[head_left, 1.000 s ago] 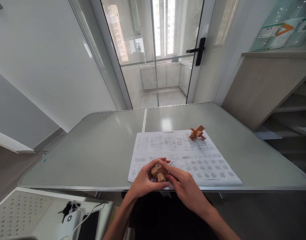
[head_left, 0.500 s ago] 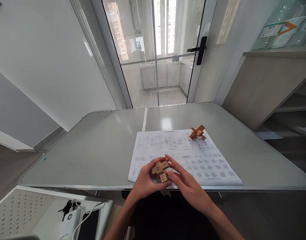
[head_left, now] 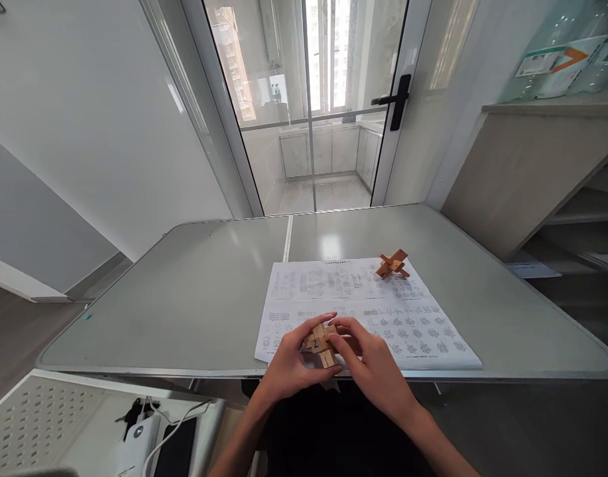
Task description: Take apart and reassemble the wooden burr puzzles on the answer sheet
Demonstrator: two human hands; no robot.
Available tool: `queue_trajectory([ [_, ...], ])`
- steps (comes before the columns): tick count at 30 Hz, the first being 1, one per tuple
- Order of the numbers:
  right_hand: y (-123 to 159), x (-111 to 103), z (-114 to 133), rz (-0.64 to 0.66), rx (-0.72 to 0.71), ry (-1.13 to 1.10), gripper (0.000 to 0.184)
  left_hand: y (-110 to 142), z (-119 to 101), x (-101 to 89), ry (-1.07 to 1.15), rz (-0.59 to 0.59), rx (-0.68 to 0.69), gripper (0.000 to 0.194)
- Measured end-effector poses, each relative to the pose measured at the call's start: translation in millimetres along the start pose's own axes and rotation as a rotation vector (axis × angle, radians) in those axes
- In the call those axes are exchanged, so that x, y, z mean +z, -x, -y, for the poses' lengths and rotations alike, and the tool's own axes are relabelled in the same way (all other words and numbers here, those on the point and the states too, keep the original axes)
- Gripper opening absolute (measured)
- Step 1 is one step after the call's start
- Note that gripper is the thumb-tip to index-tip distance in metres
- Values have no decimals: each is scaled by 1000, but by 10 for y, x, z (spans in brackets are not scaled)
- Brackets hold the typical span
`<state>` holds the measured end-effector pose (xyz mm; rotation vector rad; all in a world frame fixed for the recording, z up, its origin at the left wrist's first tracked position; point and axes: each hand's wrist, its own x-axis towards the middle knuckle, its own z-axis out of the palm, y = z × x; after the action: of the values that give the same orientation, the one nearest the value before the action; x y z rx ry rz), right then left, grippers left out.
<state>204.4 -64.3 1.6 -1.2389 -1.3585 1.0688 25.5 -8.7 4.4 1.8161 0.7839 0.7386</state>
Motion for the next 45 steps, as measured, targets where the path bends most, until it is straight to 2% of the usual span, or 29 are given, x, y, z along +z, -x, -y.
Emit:
queue_trajectory([
  [6, -5, 9, -2, -9, 0, 49, 27, 14, 66, 50, -17, -42, 28, 67],
  [15, -3, 90, 19, -77, 36, 40, 35, 35, 54, 86, -79, -90, 57, 61],
  [24, -6, 126, 11, -124, 61, 88, 42, 74, 175, 111, -142, -150, 89, 60],
  [32, -16, 66, -58, -80, 77, 14, 44, 40, 110, 128, -172, -83, 34, 67],
  [35, -26, -37, -68, -111, 81, 41, 46, 30, 115, 123, -201, -82, 11, 71],
  [39, -64, -324, -107, -250, 80, 166, 48, 19, 152, 104, -198, -105, -31, 77],
  [42, -113, -597, -185, -358, 105, 275, 50, 9, 166, 87, -169, -109, -57, 69],
  [45, -184, -841, -298, -451, 63, 374, 51, 0, 160, 73, -157, -101, -73, 59],
])
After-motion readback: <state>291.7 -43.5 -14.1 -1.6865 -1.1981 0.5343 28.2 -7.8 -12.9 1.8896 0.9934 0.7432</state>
